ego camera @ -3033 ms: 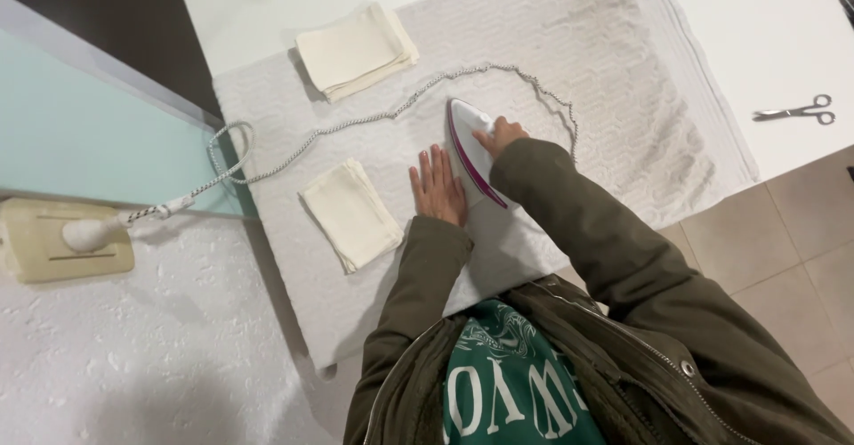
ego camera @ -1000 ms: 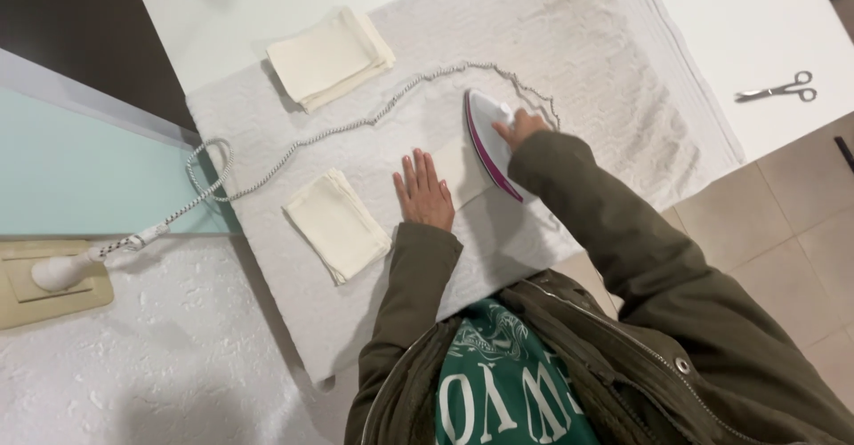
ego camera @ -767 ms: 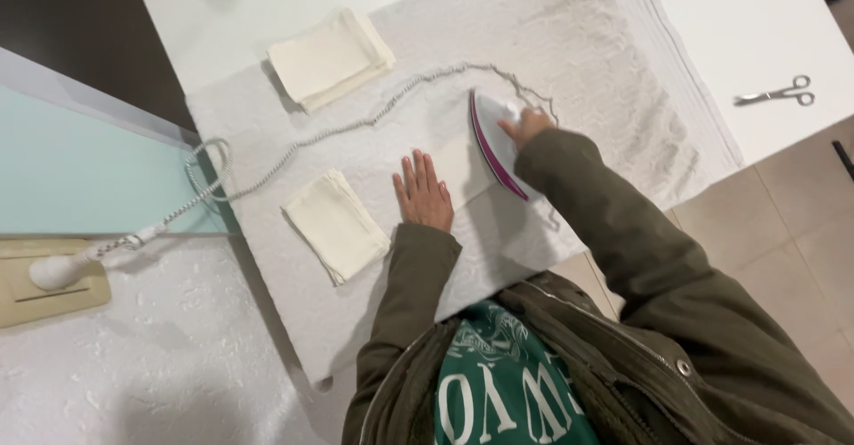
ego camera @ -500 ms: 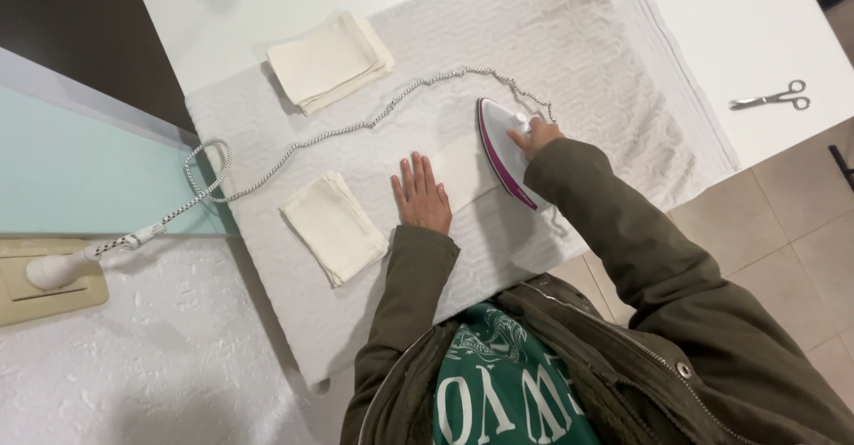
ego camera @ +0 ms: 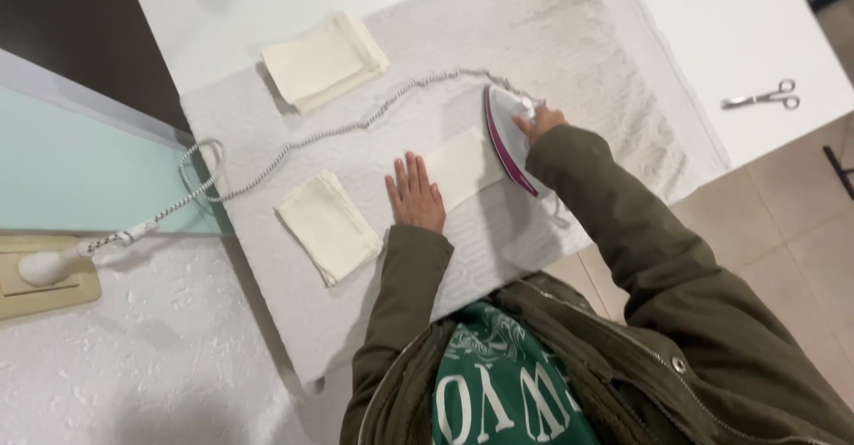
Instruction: Ironing small pieces of white fabric on an ironing board.
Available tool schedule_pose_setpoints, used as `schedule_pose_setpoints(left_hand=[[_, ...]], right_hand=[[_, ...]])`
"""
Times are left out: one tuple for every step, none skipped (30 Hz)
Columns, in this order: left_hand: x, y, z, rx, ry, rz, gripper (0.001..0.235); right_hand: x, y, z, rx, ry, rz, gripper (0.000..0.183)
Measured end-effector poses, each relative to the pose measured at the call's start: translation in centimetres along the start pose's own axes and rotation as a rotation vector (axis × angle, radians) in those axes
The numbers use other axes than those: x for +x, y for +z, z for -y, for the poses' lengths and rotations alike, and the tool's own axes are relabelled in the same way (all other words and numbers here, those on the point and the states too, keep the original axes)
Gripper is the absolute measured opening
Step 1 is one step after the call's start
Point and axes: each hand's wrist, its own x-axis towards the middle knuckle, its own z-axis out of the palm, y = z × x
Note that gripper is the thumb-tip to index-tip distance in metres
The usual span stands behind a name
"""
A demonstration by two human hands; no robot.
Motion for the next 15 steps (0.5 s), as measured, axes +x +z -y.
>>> schedule_pose_setpoints(left_hand=[[0.8,-0.2,0.3,-0.001,0.000,-0.017,0.065],[0.6,-0.5,0.6,-0.131,-0.005,-0.040,0.064],[0.3,-0.7,0.9,-0.261,-0.010,-0.064,0.063],[-0.7,-0.6,1.5,-0.257,-0.014,-0.062,0.063],[-1.6,-0.5,2.1,-0.324,-0.024,-0.092,0.062],[-1.8,-0.4,2.8,-0.391,-0.023,-0.131,0.060],[-1.8,-0.4,3.1,-0.387,-0.017,-0.138,0.060],[-3.3,-0.5,3.1,-0.298,-0.028,-0.129,0.061],[-4.9,-0.6,3.1,-0.209,-0.039,-0.120,0.062],[-5.6,-0.4,3.1,-0.204,-0.044,-0.123,0.062],[-6.3,-0.3,3.1,-0.150,-0.046,-0.113,0.063],[-6.6,-0.2,3.1,-0.096,-0.041,-0.106,0.064],[-6.4,-0.6,3.1,-0.092,-0.039,-0.112,0.064],[-6.7,-1.0,3.0,-0.097,-0.038,-0.104,0.064],[-7.1,-1.4,2.9,-0.103,-0.037,-0.096,0.063]], right_hand=[[1.1,-0.3,-0.5,-0.001,-0.010,-0.013,0.065],[1.5,0.0,-1.3,-0.011,0.016,-0.066,0.065],[1.9,0.3,-2.1,-0.021,0.041,-0.119,0.065],[1.3,0.9,-2.0,-0.020,0.038,-0.115,0.065],[0.7,1.5,-1.9,-0.016,-0.043,-0.144,0.064],[0.7,1.7,-1.6,-0.007,-0.125,-0.186,0.064],[0.1,1.6,0.0,0.000,-0.129,-0.193,0.064],[-1.5,2.1,1.0,-0.026,-0.178,-0.111,0.063],[-3.2,2.7,2.0,-0.050,-0.227,-0.028,0.062],[-3.7,4.7,3.0,-0.049,-0.235,-0.026,0.062],[-4.3,6.6,4.0,-0.055,-0.254,0.027,0.061],[-4.7,8.4,5.0,-0.060,-0.270,0.072,0.060],[-5.4,8.7,6.6,-0.055,-0.275,0.068,0.060],[-6.4,9.2,8.1,-0.047,-0.302,0.078,0.060],[-7.4,9.7,9.5,-0.039,-0.328,0.089,0.059]])
